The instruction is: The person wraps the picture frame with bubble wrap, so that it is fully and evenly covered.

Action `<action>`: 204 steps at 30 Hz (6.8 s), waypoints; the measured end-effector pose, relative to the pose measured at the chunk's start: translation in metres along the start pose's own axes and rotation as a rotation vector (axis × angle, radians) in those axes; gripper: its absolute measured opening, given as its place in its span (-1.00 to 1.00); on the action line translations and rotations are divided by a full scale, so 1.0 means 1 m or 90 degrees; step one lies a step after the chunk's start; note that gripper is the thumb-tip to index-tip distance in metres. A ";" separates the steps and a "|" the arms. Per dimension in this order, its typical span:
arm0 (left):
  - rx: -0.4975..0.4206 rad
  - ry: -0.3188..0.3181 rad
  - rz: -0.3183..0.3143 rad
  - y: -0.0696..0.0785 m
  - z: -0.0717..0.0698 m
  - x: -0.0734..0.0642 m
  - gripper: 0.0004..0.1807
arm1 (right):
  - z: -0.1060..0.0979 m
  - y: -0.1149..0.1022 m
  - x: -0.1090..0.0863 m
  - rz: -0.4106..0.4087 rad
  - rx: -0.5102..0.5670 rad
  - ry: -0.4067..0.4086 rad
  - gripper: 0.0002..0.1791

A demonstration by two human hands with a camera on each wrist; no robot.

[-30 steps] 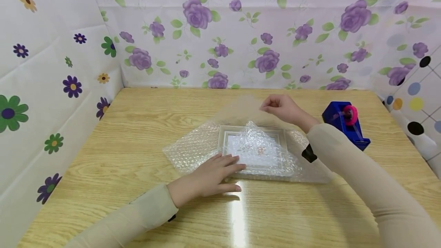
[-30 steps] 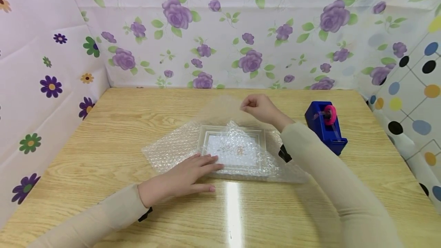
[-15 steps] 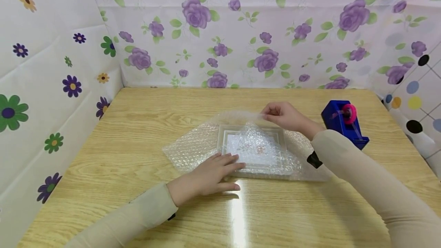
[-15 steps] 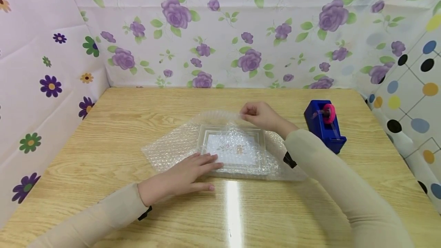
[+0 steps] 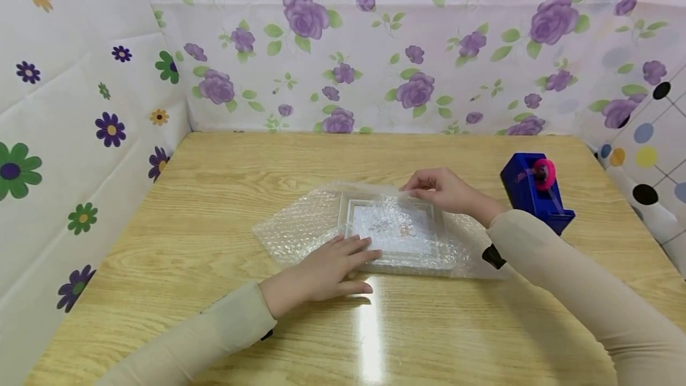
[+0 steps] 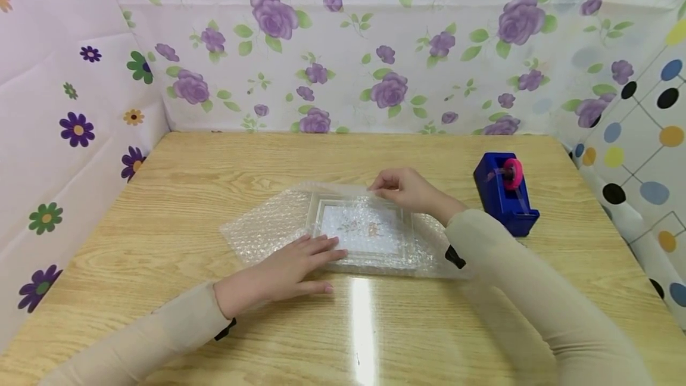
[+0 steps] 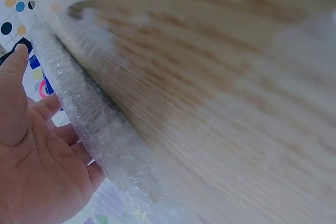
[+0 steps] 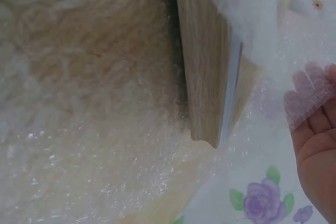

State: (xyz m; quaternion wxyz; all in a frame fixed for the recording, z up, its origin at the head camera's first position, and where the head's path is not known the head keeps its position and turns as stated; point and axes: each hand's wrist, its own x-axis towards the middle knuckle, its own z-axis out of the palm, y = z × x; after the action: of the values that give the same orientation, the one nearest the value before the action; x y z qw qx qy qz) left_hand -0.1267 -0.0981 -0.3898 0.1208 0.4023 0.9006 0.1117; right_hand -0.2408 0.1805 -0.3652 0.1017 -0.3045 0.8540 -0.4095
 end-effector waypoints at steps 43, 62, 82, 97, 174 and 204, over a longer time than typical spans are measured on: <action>0.104 0.041 -0.030 0.009 0.001 -0.008 -0.14 | 0.017 0.016 -0.013 -0.073 -0.019 -0.022 -0.84; 0.062 -0.011 -0.032 0.011 -0.008 -0.018 -0.17 | 0.021 0.016 -0.015 -0.129 -0.112 -0.042 -0.82; -0.019 0.005 -0.051 0.010 -0.005 -0.019 -0.19 | 0.026 0.015 -0.018 -0.148 -0.217 -0.090 -0.72; -0.024 0.026 0.025 0.003 0.000 0.015 -0.39 | 0.026 0.017 -0.019 -0.182 -0.226 -0.095 -0.70; -0.508 0.338 -0.241 -0.016 -0.002 -0.018 -0.57 | 0.081 -0.027 -0.072 -0.095 -0.346 -0.080 -0.43; -0.844 0.503 -0.555 -0.053 -0.014 -0.075 -0.19 | 0.077 -0.031 -0.066 -0.069 -0.332 -0.111 -0.42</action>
State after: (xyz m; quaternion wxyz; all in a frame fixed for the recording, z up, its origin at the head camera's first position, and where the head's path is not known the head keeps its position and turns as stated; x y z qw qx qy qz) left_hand -0.1195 -0.1910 -0.3829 0.0411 -0.1975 0.6998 0.6853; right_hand -0.1423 0.1561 -0.3957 0.0712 -0.3997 0.9010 -0.1532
